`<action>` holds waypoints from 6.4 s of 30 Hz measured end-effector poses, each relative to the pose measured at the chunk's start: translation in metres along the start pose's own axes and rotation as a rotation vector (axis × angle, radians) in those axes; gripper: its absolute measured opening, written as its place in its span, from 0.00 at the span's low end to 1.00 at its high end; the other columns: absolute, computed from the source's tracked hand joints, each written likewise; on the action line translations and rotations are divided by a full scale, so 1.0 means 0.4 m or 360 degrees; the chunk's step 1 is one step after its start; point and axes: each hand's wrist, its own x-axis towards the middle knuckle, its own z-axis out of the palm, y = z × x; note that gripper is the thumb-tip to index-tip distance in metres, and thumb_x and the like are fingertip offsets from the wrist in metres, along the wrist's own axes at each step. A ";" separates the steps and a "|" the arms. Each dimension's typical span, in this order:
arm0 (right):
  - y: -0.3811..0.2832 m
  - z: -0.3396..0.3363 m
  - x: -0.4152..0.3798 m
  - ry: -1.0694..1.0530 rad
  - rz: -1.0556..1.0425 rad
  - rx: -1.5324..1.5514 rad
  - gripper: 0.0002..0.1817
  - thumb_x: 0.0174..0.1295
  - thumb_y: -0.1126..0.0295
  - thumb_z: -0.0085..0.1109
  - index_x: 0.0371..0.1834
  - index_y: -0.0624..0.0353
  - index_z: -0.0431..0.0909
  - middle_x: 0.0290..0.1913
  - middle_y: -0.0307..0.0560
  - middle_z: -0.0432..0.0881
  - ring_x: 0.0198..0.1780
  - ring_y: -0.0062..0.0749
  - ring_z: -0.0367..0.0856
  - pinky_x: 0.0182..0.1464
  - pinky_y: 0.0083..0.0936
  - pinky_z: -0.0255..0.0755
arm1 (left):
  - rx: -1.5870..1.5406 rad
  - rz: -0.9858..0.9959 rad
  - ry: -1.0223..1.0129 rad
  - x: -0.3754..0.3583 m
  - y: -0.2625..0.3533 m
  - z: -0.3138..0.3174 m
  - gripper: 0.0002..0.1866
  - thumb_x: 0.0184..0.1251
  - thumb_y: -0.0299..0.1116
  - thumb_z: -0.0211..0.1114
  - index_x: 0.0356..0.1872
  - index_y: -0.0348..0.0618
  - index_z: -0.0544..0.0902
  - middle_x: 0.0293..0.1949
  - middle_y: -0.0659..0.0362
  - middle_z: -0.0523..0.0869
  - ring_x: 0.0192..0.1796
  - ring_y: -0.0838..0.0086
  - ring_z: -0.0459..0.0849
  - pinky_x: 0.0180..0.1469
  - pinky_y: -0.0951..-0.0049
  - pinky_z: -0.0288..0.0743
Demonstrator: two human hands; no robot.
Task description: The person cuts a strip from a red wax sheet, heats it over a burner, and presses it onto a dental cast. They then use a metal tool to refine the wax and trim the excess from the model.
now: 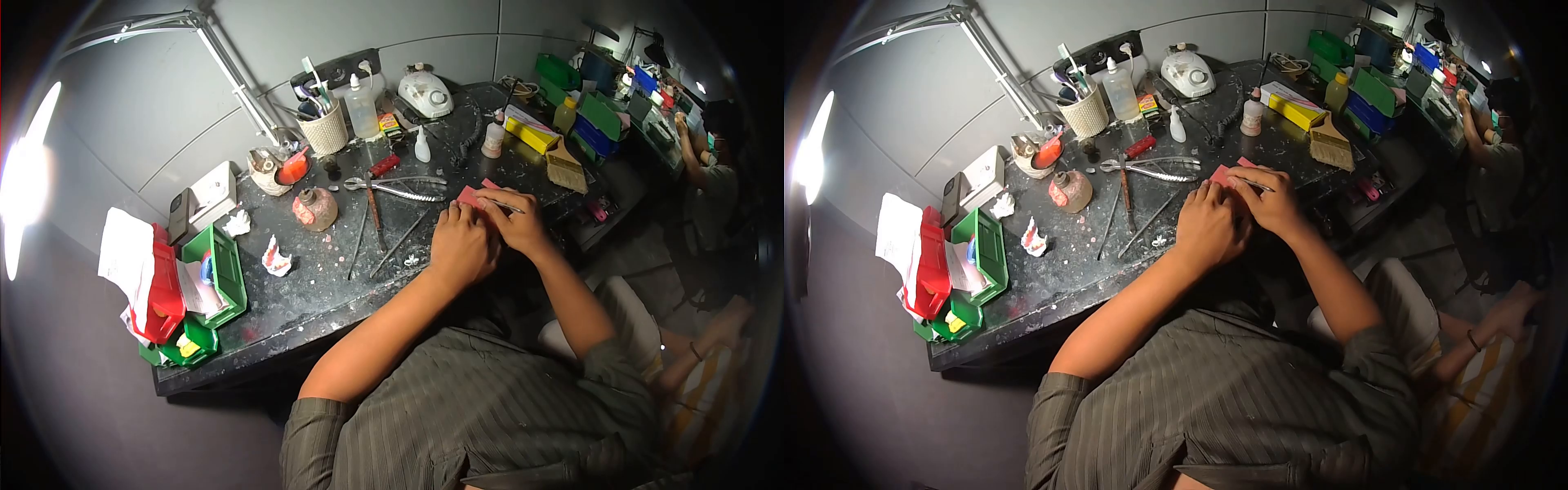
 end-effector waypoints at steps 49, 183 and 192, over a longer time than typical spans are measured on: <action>-0.057 -0.176 -0.108 -0.0019 0.0120 -0.0160 0.08 0.68 0.74 0.65 0.43 0.67 0.88 0.40 0.53 0.92 0.40 0.36 0.92 0.42 0.27 0.82 | 0.0112 -0.0108 -0.0317 0.037 0.006 -0.040 0.40 0.60 0.56 0.62 0.64 0.32 0.78 0.49 0.49 0.76 0.54 0.59 0.74 0.56 0.62 0.67; -0.218 0.427 0.376 -0.0574 0.0832 0.1286 0.12 0.63 0.72 0.72 0.38 0.72 0.82 0.32 0.52 0.87 0.27 0.29 0.88 0.27 0.21 0.84 | -0.1765 -0.1066 0.0595 -0.307 -0.495 -0.432 0.12 0.79 0.40 0.62 0.45 0.41 0.77 0.44 0.57 0.85 0.55 0.63 0.88 0.60 0.58 0.84; -0.261 0.387 0.345 -0.0632 -0.0065 0.0999 0.05 0.70 0.75 0.65 0.44 0.65 0.83 0.40 0.40 0.86 0.40 0.16 0.84 0.41 0.15 0.80 | -0.1853 -0.1206 0.0633 -0.318 -0.506 -0.435 0.18 0.80 0.49 0.56 0.44 0.42 0.76 0.39 0.57 0.82 0.43 0.71 0.82 0.45 0.61 0.84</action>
